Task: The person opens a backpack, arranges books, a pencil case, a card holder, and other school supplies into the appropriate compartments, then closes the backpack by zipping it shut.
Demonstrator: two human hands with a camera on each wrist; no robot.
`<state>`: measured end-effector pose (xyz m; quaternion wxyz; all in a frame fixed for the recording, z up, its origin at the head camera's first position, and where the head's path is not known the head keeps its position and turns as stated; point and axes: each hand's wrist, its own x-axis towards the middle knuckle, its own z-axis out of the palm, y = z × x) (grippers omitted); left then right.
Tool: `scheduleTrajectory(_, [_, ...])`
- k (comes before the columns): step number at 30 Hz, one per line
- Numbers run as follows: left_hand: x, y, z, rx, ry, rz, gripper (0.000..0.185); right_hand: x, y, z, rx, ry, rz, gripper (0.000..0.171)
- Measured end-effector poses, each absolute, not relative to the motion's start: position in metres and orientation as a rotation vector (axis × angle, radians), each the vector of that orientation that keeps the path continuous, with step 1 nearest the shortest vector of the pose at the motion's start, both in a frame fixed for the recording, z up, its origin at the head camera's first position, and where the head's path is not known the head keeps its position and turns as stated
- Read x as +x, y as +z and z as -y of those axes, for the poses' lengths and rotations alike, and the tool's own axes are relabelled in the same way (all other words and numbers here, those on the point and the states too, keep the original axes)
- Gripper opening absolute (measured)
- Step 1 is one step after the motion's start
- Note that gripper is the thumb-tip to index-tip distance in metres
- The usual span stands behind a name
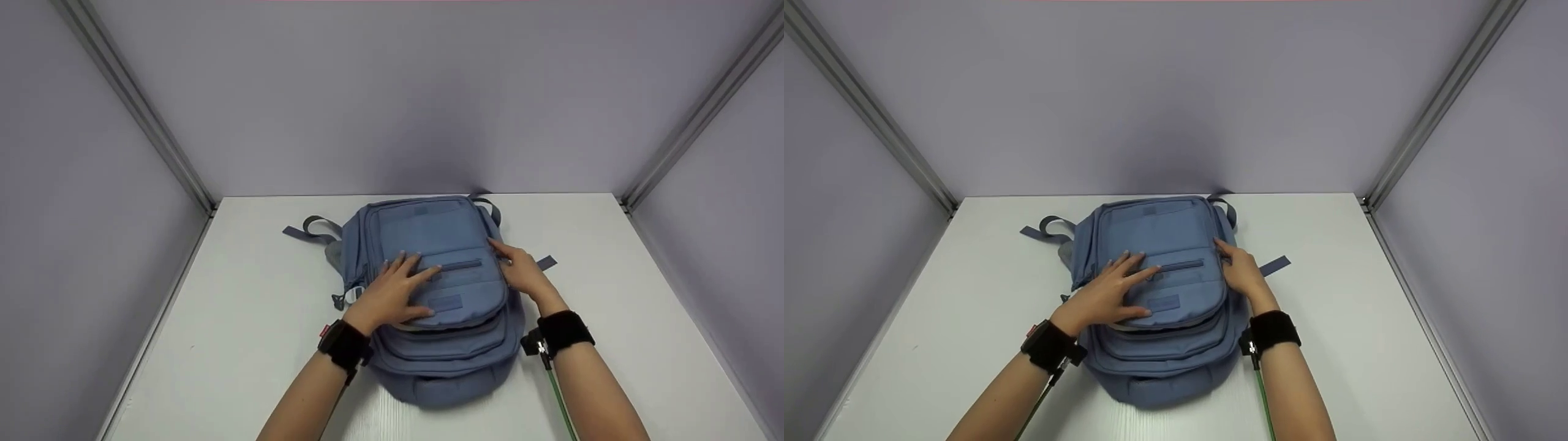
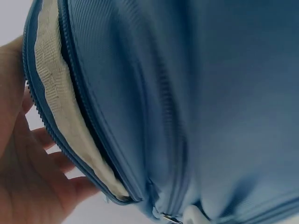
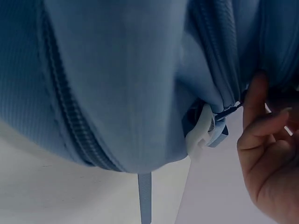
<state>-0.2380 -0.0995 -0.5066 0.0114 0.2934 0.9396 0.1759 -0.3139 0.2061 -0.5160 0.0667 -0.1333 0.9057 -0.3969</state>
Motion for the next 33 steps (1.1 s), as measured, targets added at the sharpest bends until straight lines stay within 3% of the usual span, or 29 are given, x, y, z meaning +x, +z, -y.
scheduleTrajectory(16, [-0.243, -0.509, 0.088, 0.801, 0.472, -2.891, 0.084, -0.310, -0.518, -0.203, -0.431, -1.010, -3.105, 0.021])
scheduleTrajectory(33, [-0.260, -0.510, 0.095, 0.761, 0.579, -2.819, 0.085, -0.310, -0.512, -0.197, -0.483, -0.862, -3.258, 0.017])
